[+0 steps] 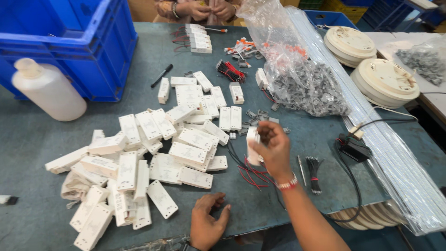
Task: The person assembles electronic drivers by inserting colored wires into white rectangular component housings by hand.
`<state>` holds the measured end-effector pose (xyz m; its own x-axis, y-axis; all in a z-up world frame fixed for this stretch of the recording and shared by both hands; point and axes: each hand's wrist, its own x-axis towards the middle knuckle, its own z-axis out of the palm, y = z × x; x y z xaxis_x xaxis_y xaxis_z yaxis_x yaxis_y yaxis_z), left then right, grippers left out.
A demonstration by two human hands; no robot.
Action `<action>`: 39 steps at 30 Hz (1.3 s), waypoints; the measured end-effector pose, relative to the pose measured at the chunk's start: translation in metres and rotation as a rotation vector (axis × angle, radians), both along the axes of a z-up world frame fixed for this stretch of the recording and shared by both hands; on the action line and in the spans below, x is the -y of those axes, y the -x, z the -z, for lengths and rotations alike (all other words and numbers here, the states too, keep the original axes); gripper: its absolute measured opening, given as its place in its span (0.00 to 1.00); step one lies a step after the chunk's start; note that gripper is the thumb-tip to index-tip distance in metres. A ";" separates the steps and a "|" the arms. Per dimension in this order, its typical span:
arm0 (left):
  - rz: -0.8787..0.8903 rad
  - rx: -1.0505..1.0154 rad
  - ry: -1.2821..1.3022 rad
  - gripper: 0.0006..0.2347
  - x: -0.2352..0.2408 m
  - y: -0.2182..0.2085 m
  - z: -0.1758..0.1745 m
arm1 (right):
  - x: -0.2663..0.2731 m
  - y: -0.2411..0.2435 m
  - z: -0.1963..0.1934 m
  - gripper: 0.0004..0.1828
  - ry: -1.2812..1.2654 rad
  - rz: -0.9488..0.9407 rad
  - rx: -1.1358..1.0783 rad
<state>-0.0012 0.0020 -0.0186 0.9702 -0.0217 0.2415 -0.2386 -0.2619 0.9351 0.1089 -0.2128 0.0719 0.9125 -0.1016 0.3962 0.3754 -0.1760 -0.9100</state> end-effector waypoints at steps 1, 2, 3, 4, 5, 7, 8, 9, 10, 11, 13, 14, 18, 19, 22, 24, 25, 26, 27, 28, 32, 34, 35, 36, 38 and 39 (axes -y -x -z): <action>0.011 -0.023 0.011 0.16 0.000 0.000 -0.002 | 0.005 0.018 -0.004 0.28 -0.065 -0.020 -0.031; 0.022 -0.047 0.022 0.17 0.000 0.000 -0.004 | 0.004 0.034 -0.006 0.30 -0.011 -0.096 -0.061; 0.032 -0.075 0.031 0.19 0.000 0.003 -0.007 | -0.001 0.052 -0.003 0.33 0.039 -0.174 -0.096; 0.055 -0.021 0.036 0.24 0.000 0.004 -0.010 | -0.006 0.066 -0.001 0.35 0.089 -0.252 -0.133; 0.072 0.030 0.037 0.28 -0.002 0.003 -0.014 | -0.011 0.076 0.003 0.36 0.210 -0.270 -0.214; 0.097 0.088 -0.020 0.33 -0.003 0.003 -0.019 | -0.021 0.094 0.013 0.36 0.451 -0.312 -0.371; 0.105 0.095 -0.077 0.34 -0.003 0.004 -0.022 | -0.026 0.101 0.019 0.34 0.461 -0.332 -0.311; 0.111 0.106 -0.135 0.35 -0.004 0.003 -0.024 | -0.031 0.105 0.026 0.32 0.471 -0.352 -0.246; 0.131 0.080 -0.160 0.34 -0.005 0.004 -0.026 | -0.032 0.108 0.030 0.30 0.481 -0.373 -0.181; 0.154 0.059 -0.183 0.34 -0.006 0.003 -0.028 | -0.030 0.109 0.034 0.28 0.438 -0.352 -0.161; 0.181 0.007 -0.209 0.33 -0.006 0.002 -0.031 | -0.020 0.112 0.041 0.25 0.359 -0.306 -0.122; 0.186 -0.024 -0.212 0.33 -0.007 0.002 -0.031 | -0.011 0.112 0.045 0.21 0.351 -0.194 -0.143; 0.175 -0.074 -0.235 0.31 -0.004 0.001 -0.030 | 0.061 0.098 0.056 0.10 0.309 0.327 -0.296; 0.175 -0.070 -0.238 0.31 -0.004 0.001 -0.029 | 0.086 0.091 0.055 0.08 0.362 0.408 -0.294; 0.173 -0.049 -0.252 0.30 -0.004 0.002 -0.025 | 0.145 0.077 0.048 0.12 0.686 0.632 -0.474; 0.171 -0.023 -0.265 0.30 -0.003 0.000 -0.024 | 0.161 0.066 0.048 0.15 0.860 0.556 -0.663; 0.174 -0.023 -0.269 0.30 -0.003 0.000 -0.023 | 0.167 0.061 0.049 0.16 0.943 0.513 -0.758; 0.176 -0.023 -0.273 0.29 -0.002 0.000 -0.023 | 0.170 0.055 0.049 0.16 1.003 0.480 -0.775; 0.174 -0.022 -0.279 0.29 -0.002 -0.001 -0.023 | 0.170 0.046 0.051 0.17 1.063 0.442 -0.790; 0.171 -0.019 -0.277 0.29 -0.002 0.000 -0.022 | 0.169 0.040 0.052 0.17 1.122 0.404 -0.804; 0.162 -0.002 -0.259 0.28 -0.004 0.002 -0.025 | 0.166 0.028 0.053 0.16 0.877 0.341 -0.870; 0.156 -0.012 -0.246 0.28 -0.003 0.001 -0.026 | 0.170 0.026 0.053 0.13 0.347 0.298 -0.848; 0.160 -0.028 -0.246 0.27 -0.004 0.001 -0.026 | 0.171 0.028 0.054 0.11 0.106 0.231 -0.809; 0.163 -0.044 -0.245 0.27 -0.003 0.001 -0.026 | 0.172 0.029 0.055 0.09 -0.134 0.163 -0.764; 0.155 -0.075 -0.250 0.27 -0.003 0.002 -0.027 | 0.170 0.030 0.057 0.06 -0.457 0.043 -0.707; 0.154 -0.089 -0.253 0.27 -0.003 0.002 -0.027 | 0.164 0.029 0.060 0.08 -0.537 -0.012 -0.699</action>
<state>-0.0033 0.0052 0.0089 0.9680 -0.2182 0.1239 -0.2134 -0.4562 0.8639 0.0797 -0.3772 0.0122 0.9305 -0.1021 -0.3519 -0.2993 0.3420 -0.8907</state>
